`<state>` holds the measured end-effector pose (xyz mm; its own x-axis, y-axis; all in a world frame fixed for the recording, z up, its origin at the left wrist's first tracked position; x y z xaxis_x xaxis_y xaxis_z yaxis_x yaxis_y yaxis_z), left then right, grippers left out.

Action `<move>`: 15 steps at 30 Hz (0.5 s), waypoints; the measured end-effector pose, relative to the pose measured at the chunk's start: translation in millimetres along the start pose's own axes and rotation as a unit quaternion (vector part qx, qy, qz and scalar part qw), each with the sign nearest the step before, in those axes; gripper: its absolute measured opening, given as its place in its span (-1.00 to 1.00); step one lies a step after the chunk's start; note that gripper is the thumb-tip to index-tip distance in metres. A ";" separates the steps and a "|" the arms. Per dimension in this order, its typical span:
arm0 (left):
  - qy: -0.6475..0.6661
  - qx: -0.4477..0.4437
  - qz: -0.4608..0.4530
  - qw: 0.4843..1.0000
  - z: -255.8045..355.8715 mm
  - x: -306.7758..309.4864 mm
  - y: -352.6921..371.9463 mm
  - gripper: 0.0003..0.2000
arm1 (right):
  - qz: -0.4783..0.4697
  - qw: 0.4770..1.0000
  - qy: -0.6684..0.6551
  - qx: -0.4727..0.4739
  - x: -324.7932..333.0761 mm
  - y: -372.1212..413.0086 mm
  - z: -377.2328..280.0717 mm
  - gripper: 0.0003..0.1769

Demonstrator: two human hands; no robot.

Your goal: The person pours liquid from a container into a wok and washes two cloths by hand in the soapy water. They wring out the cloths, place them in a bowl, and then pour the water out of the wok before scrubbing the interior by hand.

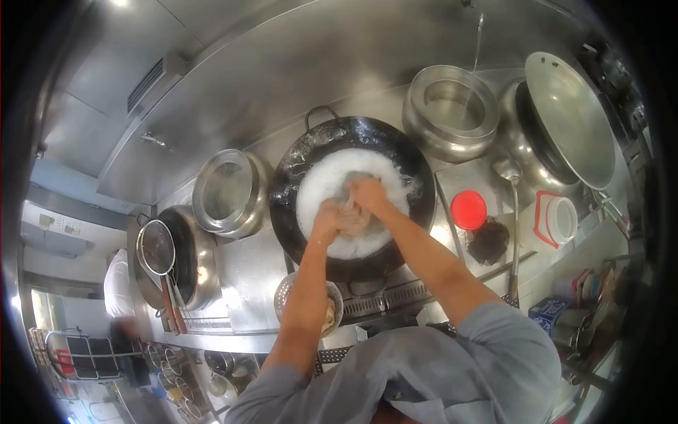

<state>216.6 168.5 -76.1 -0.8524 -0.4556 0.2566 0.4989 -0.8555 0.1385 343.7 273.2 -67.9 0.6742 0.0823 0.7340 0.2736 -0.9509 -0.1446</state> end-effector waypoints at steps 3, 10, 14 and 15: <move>0.286 0.239 -0.035 0.927 -14.0 -14.9 0.9 -0.60 | -0.038 0.998 -0.044 0.024 6.4 18.0 -29.9 -0.53; 0.163 0.096 -0.110 0.976 -12.5 -37.0 -17.7 -0.59 | -0.008 0.999 -0.033 0.005 -9.7 11.2 -41.6 -0.47; -0.043 -0.107 -0.031 0.993 -48.6 -38.1 -46.6 -0.52 | 0.031 0.999 0.032 0.015 25.5 34.1 -80.7 -0.44; -0.010 -0.065 -0.029 0.997 -36.0 -34.8 -43.7 -0.54 | 0.043 0.998 0.038 0.023 34.9 32.5 -86.9 -0.44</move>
<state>218.8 212.9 -125.6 -0.8753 -0.4007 0.2705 0.4232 -0.9056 0.0279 316.5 219.2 10.7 0.6425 -0.0236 0.7659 0.2502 -0.9383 -0.2387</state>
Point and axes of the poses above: each hand's wrist, its own y-axis away from the middle knuckle, its own x-axis out of the back of the hand, z = x × y, the point moved 6 cm from there along -y, towards the middle knuckle, and after that the axes turned 14 degrees about z, right-handed, at the moved point
